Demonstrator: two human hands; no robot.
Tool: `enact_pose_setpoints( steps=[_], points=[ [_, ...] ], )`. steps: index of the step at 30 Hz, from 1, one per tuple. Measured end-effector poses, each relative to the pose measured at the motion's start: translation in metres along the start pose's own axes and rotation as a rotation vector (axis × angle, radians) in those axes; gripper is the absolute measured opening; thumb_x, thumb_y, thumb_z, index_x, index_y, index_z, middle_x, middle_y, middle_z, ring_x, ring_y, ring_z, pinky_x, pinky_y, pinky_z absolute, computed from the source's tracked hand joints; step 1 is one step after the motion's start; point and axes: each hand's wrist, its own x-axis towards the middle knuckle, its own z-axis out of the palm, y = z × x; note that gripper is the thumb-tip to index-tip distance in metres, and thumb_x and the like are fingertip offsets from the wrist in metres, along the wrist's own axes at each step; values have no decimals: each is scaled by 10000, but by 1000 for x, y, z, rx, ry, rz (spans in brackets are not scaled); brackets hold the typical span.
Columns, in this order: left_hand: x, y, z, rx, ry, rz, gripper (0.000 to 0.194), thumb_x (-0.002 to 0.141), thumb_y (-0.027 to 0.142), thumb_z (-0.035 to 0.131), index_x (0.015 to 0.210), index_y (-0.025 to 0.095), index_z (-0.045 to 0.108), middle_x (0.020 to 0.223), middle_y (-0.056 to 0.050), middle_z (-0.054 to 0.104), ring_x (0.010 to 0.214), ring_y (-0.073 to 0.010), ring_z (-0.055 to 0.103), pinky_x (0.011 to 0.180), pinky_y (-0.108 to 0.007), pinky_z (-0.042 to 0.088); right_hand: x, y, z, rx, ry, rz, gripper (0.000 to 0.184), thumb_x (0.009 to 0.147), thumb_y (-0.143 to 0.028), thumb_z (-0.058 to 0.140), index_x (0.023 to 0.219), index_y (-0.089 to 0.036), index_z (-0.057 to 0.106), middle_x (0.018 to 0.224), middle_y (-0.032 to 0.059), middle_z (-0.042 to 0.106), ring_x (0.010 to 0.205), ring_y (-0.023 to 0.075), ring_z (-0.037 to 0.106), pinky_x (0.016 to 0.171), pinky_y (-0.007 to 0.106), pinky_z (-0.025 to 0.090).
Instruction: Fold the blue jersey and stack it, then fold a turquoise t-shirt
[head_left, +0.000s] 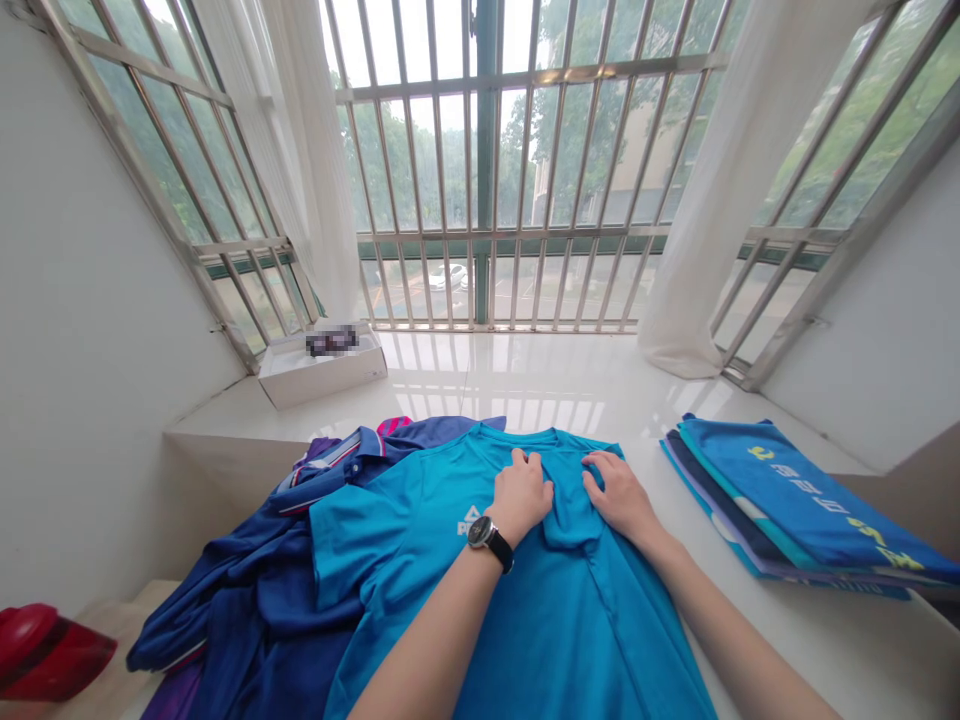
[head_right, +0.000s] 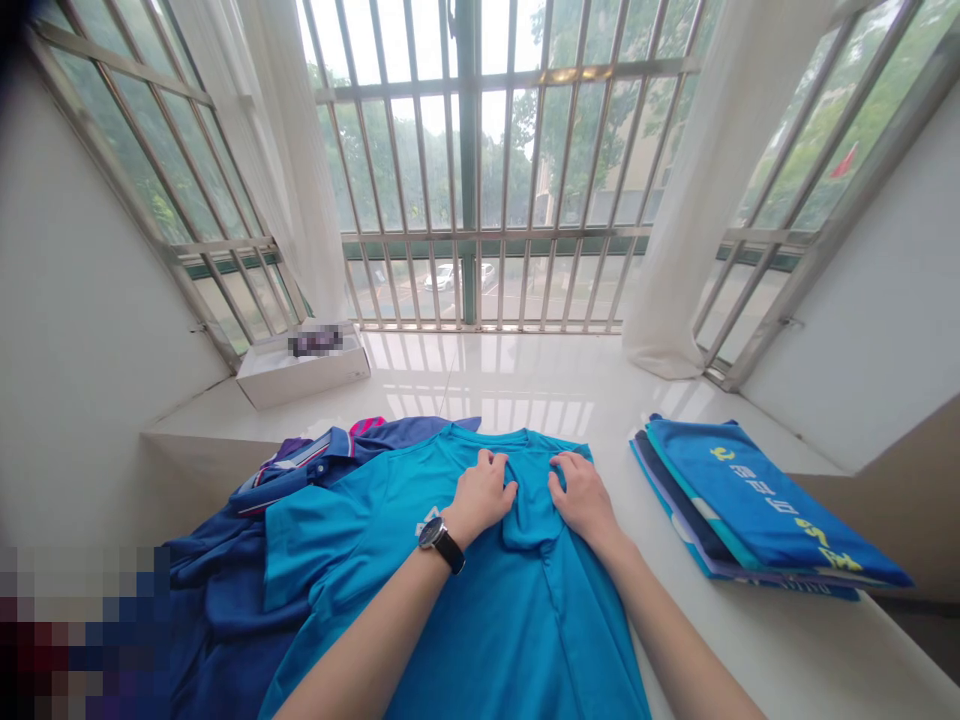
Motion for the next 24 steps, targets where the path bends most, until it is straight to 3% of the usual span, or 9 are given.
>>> enact_pose_setpoints(
  steps=[7,13,19,24],
  points=[
    [5,-7,5,-11,-23,28,462,901,372,500,1310,158,504,1483,-175,403,1098,-343,636,899,-419,510,0,2,2,-13,12,-9,264,888,-323,455,1002,-191,653,1109,124,665,1098,271,599,994,440,471],
    [9,-10,10,-126,35,105,408,914,349,496,1289,207,572,1390,-85,529,1122,-256,607,951,-332,484,-1,1,2,-11,17,-1,256,886,-319,460,999,-203,658,1103,115,666,1094,268,600,989,438,472],
    [15,-15,12,-235,192,143,390,882,326,563,1228,165,648,1279,-88,624,1168,-262,538,1062,-360,418,0,1,1,-22,1,-12,261,890,-313,457,1010,-192,656,1112,118,667,1094,267,597,1000,434,466],
    [26,-14,15,-397,105,85,390,874,273,581,1232,128,635,1256,-116,641,1180,-217,575,1055,-311,426,0,-1,0,-9,-2,-14,259,885,-308,457,1002,-196,660,1110,118,671,1092,275,594,981,450,475]
  ],
)
